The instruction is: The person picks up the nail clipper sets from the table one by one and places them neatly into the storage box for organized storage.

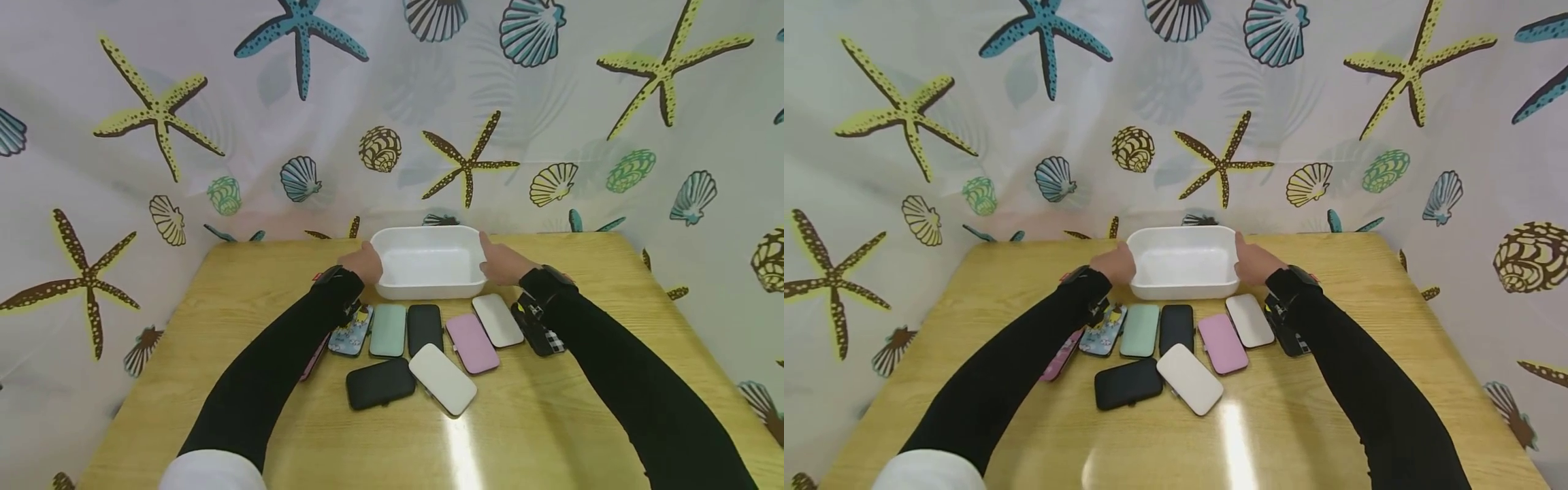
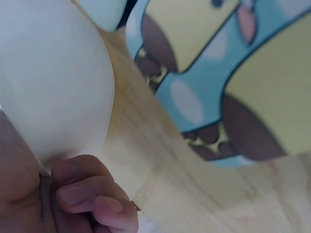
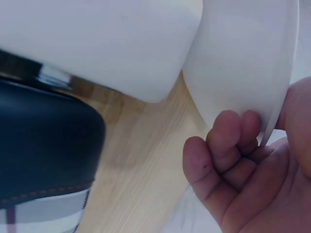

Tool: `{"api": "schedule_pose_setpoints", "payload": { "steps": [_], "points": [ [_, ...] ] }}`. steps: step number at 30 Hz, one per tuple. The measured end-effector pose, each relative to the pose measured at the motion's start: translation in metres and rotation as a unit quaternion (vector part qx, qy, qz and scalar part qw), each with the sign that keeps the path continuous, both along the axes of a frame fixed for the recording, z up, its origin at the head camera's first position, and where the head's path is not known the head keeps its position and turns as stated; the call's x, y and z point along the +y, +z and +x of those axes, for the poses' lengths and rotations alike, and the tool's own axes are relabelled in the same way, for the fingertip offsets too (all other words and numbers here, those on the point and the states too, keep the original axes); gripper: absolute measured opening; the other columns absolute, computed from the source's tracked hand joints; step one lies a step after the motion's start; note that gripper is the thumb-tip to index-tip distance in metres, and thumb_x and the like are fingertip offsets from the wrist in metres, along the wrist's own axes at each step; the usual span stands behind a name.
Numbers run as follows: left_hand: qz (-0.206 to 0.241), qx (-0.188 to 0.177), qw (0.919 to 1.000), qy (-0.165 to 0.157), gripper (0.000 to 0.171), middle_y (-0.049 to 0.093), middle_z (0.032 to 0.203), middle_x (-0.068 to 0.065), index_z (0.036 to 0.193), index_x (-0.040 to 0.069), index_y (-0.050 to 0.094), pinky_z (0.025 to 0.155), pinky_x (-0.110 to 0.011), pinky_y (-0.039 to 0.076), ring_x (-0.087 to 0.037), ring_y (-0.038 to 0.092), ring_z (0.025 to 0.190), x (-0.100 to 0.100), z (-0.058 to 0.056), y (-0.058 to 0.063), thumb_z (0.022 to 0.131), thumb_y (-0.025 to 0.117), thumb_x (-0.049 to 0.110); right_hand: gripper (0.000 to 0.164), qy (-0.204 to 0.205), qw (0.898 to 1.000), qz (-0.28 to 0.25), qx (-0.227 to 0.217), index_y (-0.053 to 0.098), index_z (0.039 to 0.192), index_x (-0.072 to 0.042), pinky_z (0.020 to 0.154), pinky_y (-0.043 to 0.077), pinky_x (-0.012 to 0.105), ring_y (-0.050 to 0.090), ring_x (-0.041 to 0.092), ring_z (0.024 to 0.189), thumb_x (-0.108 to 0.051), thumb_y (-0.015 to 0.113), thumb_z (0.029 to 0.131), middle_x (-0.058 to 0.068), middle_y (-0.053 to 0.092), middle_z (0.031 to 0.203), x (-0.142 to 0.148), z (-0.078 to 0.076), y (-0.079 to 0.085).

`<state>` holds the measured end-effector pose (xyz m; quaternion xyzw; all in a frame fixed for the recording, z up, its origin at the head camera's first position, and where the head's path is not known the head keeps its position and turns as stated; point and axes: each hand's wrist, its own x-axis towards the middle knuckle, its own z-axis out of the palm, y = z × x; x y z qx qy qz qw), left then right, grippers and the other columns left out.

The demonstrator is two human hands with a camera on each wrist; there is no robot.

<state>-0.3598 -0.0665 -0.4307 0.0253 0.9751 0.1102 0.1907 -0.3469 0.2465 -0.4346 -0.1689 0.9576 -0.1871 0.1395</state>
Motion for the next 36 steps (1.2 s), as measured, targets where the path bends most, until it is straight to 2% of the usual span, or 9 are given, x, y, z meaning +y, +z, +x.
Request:
{"api": "schedule_pose_setpoints", "payload": {
  "steps": [6,13,17,20,22,25,31,33,36],
  "points": [
    [-0.005,0.016,0.9993,-0.032,0.062,0.063,0.081,-0.011,0.155,-0.009,0.012,0.064,-0.035,0.038,-0.021,0.051,0.063,-0.001,0.011,0.004,0.106,0.038,0.020,0.076,0.005,1.000,0.018,0.012,-0.004,0.153,0.015,0.053,0.034,0.028,0.038,0.013,0.047,-0.011,0.045,0.102,0.002,0.047,0.059,-0.001,0.012,0.004],
    [0.003,0.030,0.9991,-0.030,0.058,0.064,0.087,-0.012,0.149,-0.012,0.021,0.063,-0.034,0.042,-0.022,0.056,0.068,0.003,0.015,0.005,0.104,0.042,0.018,0.075,-0.003,1.000,0.021,0.010,-0.003,0.155,0.014,0.060,0.038,0.034,0.047,0.020,0.053,-0.015,0.045,0.104,0.013,0.057,0.068,0.001,0.018,0.005],
    [0.011,0.017,0.9994,-0.027,0.062,0.064,0.086,-0.012,0.153,-0.011,0.014,0.057,-0.031,0.039,-0.021,0.054,0.063,0.002,0.013,0.003,0.105,0.042,0.017,0.077,0.006,1.000,0.017,0.020,-0.001,0.158,0.008,0.073,0.044,0.038,0.060,0.023,0.071,-0.033,0.042,0.109,0.021,0.067,0.088,0.010,0.018,0.002],
    [0.018,0.005,0.9995,-0.024,0.065,0.063,0.084,-0.012,0.154,-0.011,0.009,0.054,-0.029,0.038,-0.020,0.052,0.060,0.002,0.011,0.001,0.105,0.041,0.016,0.078,0.012,1.000,-0.013,0.012,0.002,0.159,0.003,0.076,0.043,0.039,0.059,0.021,0.074,-0.043,0.038,0.109,0.015,0.065,0.086,0.019,0.023,0.004],
    [0.023,0.002,0.9994,-0.024,0.065,0.063,0.085,-0.012,0.155,-0.011,0.008,0.054,-0.029,0.038,-0.020,0.052,0.060,0.002,0.010,0.001,0.105,0.041,0.016,0.078,0.009,1.000,-0.029,0.001,0.003,0.160,0.000,0.073,0.042,0.038,0.053,0.021,0.067,-0.047,0.037,0.108,0.010,0.058,0.078,0.026,0.028,0.008],
    [0.028,0.000,0.9994,-0.021,0.066,0.063,0.087,-0.013,0.155,-0.011,0.008,0.054,-0.029,0.038,-0.020,0.053,0.061,0.002,0.009,0.001,0.105,0.041,0.017,0.077,0.007,1.000,-0.026,0.006,0.010,0.160,0.000,0.069,0.044,0.037,0.055,0.018,0.069,-0.046,0.041,0.108,0.009,0.062,0.085,0.035,0.038,0.015],
    [0.024,0.005,0.9996,-0.010,0.062,0.063,0.091,-0.013,0.152,-0.010,0.015,0.055,-0.029,0.040,-0.022,0.056,0.065,0.002,0.007,0.000,0.104,0.045,0.017,0.063,0.037,0.999,0.001,0.002,0.038,0.152,0.002,0.084,0.052,0.045,0.065,0.029,0.101,-0.037,0.052,0.105,0.020,0.065,0.121,0.056,0.065,0.017],
    [0.024,0.005,0.9996,-0.011,0.062,0.063,0.091,-0.013,0.151,-0.010,0.016,0.055,-0.029,0.040,-0.022,0.056,0.065,0.002,0.007,-0.001,0.104,0.045,0.017,0.064,0.059,0.998,0.010,-0.010,0.044,0.149,0.003,0.094,0.050,0.051,0.060,0.038,0.117,-0.038,0.059,0.102,0.024,0.060,0.133,0.063,0.076,0.015],
    [0.019,0.007,0.9997,-0.016,0.062,0.063,0.089,-0.013,0.151,-0.011,0.016,0.055,-0.029,0.040,-0.022,0.056,0.065,0.002,0.007,-0.003,0.104,0.044,0.017,0.081,0.084,0.996,0.026,-0.032,0.042,0.150,0.002,0.103,0.043,0.059,0.044,0.049,0.135,-0.045,0.072,0.092,0.029,0.046,0.148,0.071,0.091,0.013]
  ]
}}
